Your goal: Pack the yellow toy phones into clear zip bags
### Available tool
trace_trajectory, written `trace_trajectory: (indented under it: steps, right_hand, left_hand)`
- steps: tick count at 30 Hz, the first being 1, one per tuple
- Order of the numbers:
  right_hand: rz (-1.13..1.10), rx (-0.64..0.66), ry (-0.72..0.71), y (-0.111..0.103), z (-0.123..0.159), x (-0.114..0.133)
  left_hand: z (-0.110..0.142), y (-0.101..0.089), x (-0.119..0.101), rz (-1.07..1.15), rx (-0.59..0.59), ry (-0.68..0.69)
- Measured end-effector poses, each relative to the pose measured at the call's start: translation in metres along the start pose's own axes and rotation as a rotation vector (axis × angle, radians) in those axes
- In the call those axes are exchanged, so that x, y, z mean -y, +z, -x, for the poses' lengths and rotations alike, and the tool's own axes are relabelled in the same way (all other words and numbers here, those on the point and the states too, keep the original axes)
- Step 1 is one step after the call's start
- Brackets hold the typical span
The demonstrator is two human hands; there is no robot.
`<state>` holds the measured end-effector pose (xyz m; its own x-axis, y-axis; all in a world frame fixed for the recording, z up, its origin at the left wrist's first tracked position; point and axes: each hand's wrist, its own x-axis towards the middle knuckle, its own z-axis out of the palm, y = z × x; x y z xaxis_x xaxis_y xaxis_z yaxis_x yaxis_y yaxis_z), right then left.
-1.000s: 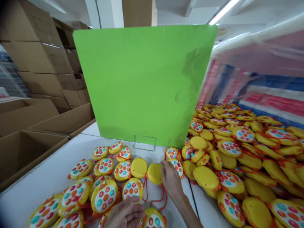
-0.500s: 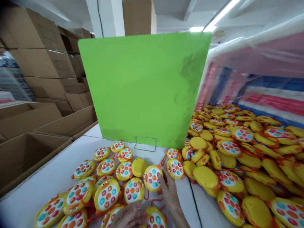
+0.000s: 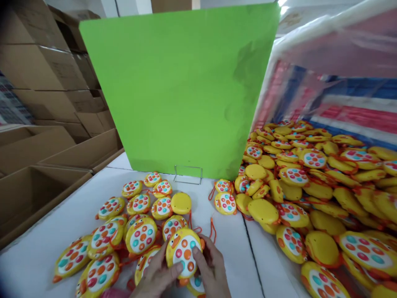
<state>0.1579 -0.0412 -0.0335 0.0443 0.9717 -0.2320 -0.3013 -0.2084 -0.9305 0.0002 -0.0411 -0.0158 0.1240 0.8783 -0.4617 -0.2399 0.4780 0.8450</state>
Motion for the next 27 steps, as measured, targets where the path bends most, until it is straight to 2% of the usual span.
trace_trajectory:
  steps: [2,5,10,14,17,19,21,22,24,25,27]
  right_hand:
    - [-0.058,0.026,-0.012,0.002,0.002,-0.003]
    - [-0.095,0.049,0.03,0.004,0.004,-0.004]
    - [0.11,0.088,-0.055,0.003,0.004,0.002]
    - [0.138,-0.038,-0.117,0.011,0.006,-0.005]
    - [0.177,-0.132,-0.15,0.016,0.007,-0.01]
    - [0.208,-0.07,-0.162,0.018,0.006,-0.008]
    - [0.24,0.03,-0.169,0.02,0.007,-0.004]
    - [0.263,0.043,-0.17,0.02,0.007,-0.002]
    - [0.322,-0.032,-0.176,0.021,0.008,0.001]
    - [0.357,-0.079,-0.19,0.02,0.008,0.001]
    - [0.459,-0.087,-0.221,0.013,0.002,0.001]
  left_hand:
    - [0.007,0.001,-0.007,-0.063,0.012,0.048]
    - [0.012,0.001,-0.014,-0.121,-0.033,0.052]
    - [0.014,0.002,-0.015,-0.083,0.02,-0.027]
    - [0.014,0.011,-0.012,-0.059,0.01,0.045]
    - [0.014,0.015,-0.014,-0.218,-0.076,0.081]
    - [0.015,0.015,-0.018,-0.328,-0.075,0.061]
    - [0.015,0.014,-0.019,-0.374,-0.019,0.048]
    - [0.015,0.014,-0.018,-0.368,0.005,0.056]
    - [0.015,0.012,-0.013,-0.315,0.015,0.086]
    - [0.014,0.01,-0.009,-0.272,-0.008,0.109]
    - [0.009,0.004,-0.006,-0.188,-0.097,0.124]
